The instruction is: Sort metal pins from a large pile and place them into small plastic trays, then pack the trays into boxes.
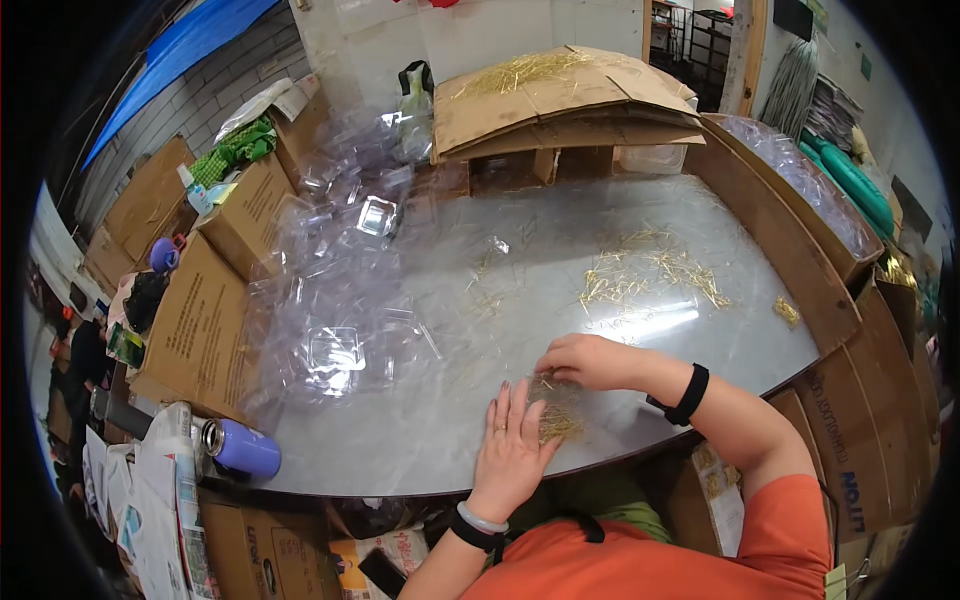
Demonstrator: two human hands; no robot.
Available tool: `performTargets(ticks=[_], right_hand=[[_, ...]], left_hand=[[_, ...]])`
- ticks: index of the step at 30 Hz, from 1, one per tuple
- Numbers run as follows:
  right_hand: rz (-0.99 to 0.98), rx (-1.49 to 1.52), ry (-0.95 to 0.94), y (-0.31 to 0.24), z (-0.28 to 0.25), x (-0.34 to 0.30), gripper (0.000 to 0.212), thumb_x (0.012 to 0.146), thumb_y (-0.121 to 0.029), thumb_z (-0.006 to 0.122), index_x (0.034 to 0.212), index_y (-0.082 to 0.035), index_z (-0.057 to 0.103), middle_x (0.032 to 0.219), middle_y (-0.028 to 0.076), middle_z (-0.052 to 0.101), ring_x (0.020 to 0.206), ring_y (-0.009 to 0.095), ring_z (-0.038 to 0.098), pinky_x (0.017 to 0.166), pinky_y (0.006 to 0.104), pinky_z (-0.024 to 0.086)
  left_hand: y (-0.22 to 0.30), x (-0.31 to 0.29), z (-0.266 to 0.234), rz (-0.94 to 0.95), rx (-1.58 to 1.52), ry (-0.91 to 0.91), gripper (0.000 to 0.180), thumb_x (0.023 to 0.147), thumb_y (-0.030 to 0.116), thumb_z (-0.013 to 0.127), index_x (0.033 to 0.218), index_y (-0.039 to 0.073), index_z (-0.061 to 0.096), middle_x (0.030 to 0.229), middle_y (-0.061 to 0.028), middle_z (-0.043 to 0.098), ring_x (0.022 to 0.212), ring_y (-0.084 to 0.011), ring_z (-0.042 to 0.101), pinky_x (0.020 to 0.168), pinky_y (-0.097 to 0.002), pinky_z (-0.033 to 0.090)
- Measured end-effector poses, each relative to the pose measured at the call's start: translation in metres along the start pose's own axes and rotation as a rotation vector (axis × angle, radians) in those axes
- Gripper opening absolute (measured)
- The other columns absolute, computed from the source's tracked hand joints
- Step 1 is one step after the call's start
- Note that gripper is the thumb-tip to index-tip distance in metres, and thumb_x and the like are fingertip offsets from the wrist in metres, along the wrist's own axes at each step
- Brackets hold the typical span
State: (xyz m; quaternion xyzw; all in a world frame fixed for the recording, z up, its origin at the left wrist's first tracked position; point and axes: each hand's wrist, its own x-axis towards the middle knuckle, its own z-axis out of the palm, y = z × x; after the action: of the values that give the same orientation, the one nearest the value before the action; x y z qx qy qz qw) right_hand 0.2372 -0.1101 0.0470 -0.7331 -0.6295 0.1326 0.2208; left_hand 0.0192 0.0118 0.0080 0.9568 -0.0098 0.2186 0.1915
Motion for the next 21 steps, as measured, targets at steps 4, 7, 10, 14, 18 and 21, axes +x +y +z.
performTargets(ticks=[4,7,10,14,18,21], right_hand=[[0.176,-0.116,0.002,-0.006,-0.02,-0.018,0.035,0.088,-0.015,0.071,0.122,-0.008,0.067,0.116,0.012,0.064,0.108,0.034,0.062,0.094,0.0429,0.051],[0.106,-0.175,0.053,-0.006,-0.021,-0.035,0.038,0.086,-0.017,0.074,0.122,-0.007,0.066,0.119,0.013,0.063,0.11,0.034,0.06,0.095,0.0423,0.05],[0.107,-0.185,0.087,-0.011,-0.008,-0.037,0.044,0.08,-0.017,0.079,0.121,-0.007,0.066,0.116,0.013,0.062,0.11,0.036,0.06,0.095,0.0435,0.05],[-0.031,-0.265,0.137,-0.013,0.015,-0.017,0.041,0.082,-0.015,0.075,0.122,-0.008,0.066,0.116,0.012,0.062,0.109,0.034,0.06,0.094,0.0426,0.051],[-0.144,-0.212,0.033,-0.023,0.026,-0.01,0.036,0.086,-0.011,0.069,0.121,-0.008,0.065,0.115,0.011,0.063,0.108,0.033,0.06,0.093,0.0419,0.051],[-0.078,-0.104,0.114,-0.029,0.019,-0.02,0.037,0.085,-0.012,0.069,0.122,-0.008,0.065,0.116,0.011,0.063,0.109,0.034,0.06,0.093,0.0425,0.052]], left_hand=[[-0.004,-0.002,0.003,0.01,0.005,-0.01,0.058,0.091,0.032,0.073,0.134,0.003,0.046,0.153,-0.0235,0.035,0.145,-0.0463,0.031,0.118,-0.0561,0.031],[-0.002,-0.004,0.005,-0.065,-0.062,-0.051,0.063,0.09,0.032,0.074,0.137,0.003,0.044,0.151,-0.0234,0.035,0.144,-0.0466,0.03,0.117,-0.0545,0.032],[0.0,-0.006,0.007,-0.097,-0.033,-0.024,0.071,0.089,0.033,0.075,0.143,0.0,0.041,0.149,-0.0245,0.035,0.143,-0.0471,0.029,0.117,-0.0535,0.032],[0.004,-0.001,0.0,-0.054,0.058,0.04,0.082,0.089,0.035,0.076,0.148,-0.005,0.035,0.149,-0.0267,0.035,0.143,-0.0486,0.029,0.118,-0.0553,0.03],[0.002,-0.001,-0.002,-0.07,0.096,0.015,0.086,0.088,0.036,0.076,0.148,-0.009,0.034,0.146,-0.0279,0.039,0.142,-0.0485,0.031,0.118,-0.0571,0.028],[-0.004,-0.004,0.004,-0.074,0.063,-0.009,0.086,0.087,0.036,0.076,0.147,-0.01,0.036,0.144,-0.0275,0.043,0.14,-0.0476,0.034,0.119,-0.0568,0.027]])
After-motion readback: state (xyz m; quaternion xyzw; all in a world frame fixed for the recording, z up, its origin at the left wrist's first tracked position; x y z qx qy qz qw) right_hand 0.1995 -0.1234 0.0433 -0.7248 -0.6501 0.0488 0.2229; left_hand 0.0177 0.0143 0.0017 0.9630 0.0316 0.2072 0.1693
